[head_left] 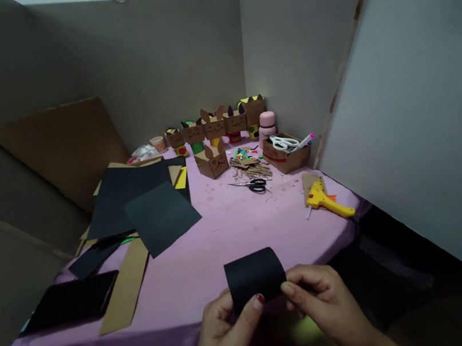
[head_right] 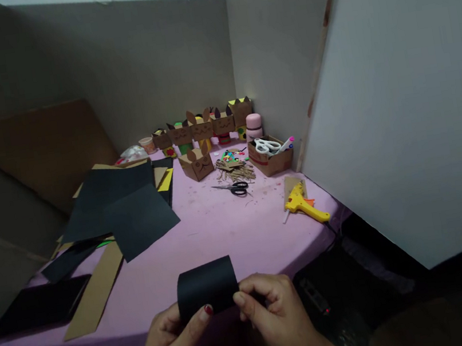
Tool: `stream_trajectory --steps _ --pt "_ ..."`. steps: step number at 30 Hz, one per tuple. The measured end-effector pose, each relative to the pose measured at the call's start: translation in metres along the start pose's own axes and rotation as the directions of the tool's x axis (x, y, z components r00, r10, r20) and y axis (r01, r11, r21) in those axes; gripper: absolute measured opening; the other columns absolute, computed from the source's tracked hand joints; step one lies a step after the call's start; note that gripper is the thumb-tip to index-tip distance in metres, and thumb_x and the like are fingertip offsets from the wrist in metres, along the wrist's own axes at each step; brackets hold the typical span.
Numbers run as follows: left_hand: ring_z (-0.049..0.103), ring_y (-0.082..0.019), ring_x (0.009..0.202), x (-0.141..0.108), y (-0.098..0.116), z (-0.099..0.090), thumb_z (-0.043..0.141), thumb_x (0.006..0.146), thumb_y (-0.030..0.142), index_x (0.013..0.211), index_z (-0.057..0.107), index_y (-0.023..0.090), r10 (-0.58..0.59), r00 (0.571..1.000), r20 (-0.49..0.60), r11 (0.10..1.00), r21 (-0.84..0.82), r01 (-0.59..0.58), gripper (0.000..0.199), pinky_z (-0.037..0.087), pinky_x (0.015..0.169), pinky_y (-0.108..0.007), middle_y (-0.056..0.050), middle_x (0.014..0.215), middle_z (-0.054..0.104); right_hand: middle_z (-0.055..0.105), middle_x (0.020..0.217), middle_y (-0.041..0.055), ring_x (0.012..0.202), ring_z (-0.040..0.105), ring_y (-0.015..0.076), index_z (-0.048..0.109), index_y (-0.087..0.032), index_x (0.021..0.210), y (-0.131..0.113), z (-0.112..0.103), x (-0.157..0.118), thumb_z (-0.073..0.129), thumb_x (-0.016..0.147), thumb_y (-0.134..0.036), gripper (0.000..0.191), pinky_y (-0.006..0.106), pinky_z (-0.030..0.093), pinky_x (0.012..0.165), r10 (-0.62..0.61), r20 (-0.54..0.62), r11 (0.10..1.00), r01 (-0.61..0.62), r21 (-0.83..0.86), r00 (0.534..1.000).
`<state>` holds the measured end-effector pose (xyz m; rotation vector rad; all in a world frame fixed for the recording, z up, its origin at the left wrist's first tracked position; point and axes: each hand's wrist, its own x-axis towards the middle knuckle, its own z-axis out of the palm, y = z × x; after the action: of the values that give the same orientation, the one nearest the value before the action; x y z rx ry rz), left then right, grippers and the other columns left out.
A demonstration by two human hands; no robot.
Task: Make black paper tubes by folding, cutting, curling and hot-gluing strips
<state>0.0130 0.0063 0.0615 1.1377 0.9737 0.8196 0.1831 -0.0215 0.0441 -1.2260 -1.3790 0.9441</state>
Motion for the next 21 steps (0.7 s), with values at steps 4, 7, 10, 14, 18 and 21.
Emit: stream_trajectory --steps 4,7,10,14,18,21 --pt "0.064 -0.02 0.069 0.0006 -0.0039 -0.0006 0.069 0.069 0.035 0.077 0.073 0.018 -0.095 0.994 0.06 0.992 -0.073 0.099 0.018 0.05 0.07 -0.032 -0.005 0.071 0.072 0.054 0.05 -0.0015 0.047 0.049 0.0096 0.057 -0.016 0.058 -0.0015 -0.0019 -0.0008 0.053 0.083 -0.028 0.028 0.021 0.036 0.048 -0.064 0.02 0.995 0.065 -0.081 0.998" --pt "0.064 -0.021 0.071 0.0005 -0.0052 0.0007 0.07 0.068 0.035 0.082 0.073 0.018 -0.112 0.99 0.081 0.99 -0.083 0.118 0.022 0.05 0.073 -0.036 -0.006 0.076 0.073 0.057 0.052 -0.0007 0.048 0.051 0.0094 0.061 -0.016 0.062 -0.0014 -0.0021 -0.001 0.053 0.083 -0.026 0.024 0.021 0.038 0.048 -0.081 0.049 0.992 0.085 -0.098 0.996" --pt "0.064 -0.022 0.071 0.0001 -0.0054 0.0036 0.071 0.067 0.035 0.085 0.073 0.019 -0.108 0.993 0.043 0.99 -0.082 0.112 0.024 0.05 0.072 -0.036 -0.006 0.076 0.072 0.057 0.052 -0.0006 0.047 0.051 0.0093 0.062 -0.016 0.062 -0.0009 -0.0008 -0.0011 0.054 0.082 -0.026 0.024 0.02 0.038 0.047 -0.091 0.054 0.992 0.096 -0.087 0.994" --pt "0.064 -0.023 0.068 0.0011 -0.0059 0.0043 0.07 0.067 0.035 0.084 0.074 0.017 -0.116 0.993 0.006 0.991 -0.065 0.116 0.025 0.05 0.07 -0.036 -0.007 0.072 0.072 0.056 0.05 -0.0009 0.046 0.05 0.0089 0.061 -0.015 0.061 0.0007 0.0004 -0.0012 0.054 0.082 -0.027 0.025 0.02 0.037 0.046 -0.053 0.056 0.997 0.056 -0.055 0.997" --pt "0.064 -0.021 0.064 0.0044 -0.0057 0.0001 0.067 0.069 0.038 0.084 0.074 0.017 -0.092 0.995 0.036 0.995 -0.046 0.094 0.027 0.05 0.066 -0.032 -0.007 0.071 0.072 0.053 0.049 -0.0016 0.045 0.048 0.0089 0.057 -0.016 0.058 0.0038 -0.001 -0.0011 0.054 0.082 -0.031 0.029 0.02 0.036 0.045 0.036 0.041 0.999 -0.036 -0.002 0.998" --pt "0.064 -0.02 0.07 0.0058 -0.004 -0.0022 0.067 0.071 0.037 0.084 0.074 0.019 -0.064 0.998 -0.001 0.997 -0.04 0.064 0.024 0.049 0.069 -0.028 -0.005 0.073 0.073 0.051 0.049 -0.0021 0.043 0.045 0.008 0.055 -0.015 0.058 0.0053 -0.0023 0.0008 0.055 0.081 -0.037 0.031 0.02 0.035 0.043 0.129 0.047 0.987 -0.133 0.09 0.991"
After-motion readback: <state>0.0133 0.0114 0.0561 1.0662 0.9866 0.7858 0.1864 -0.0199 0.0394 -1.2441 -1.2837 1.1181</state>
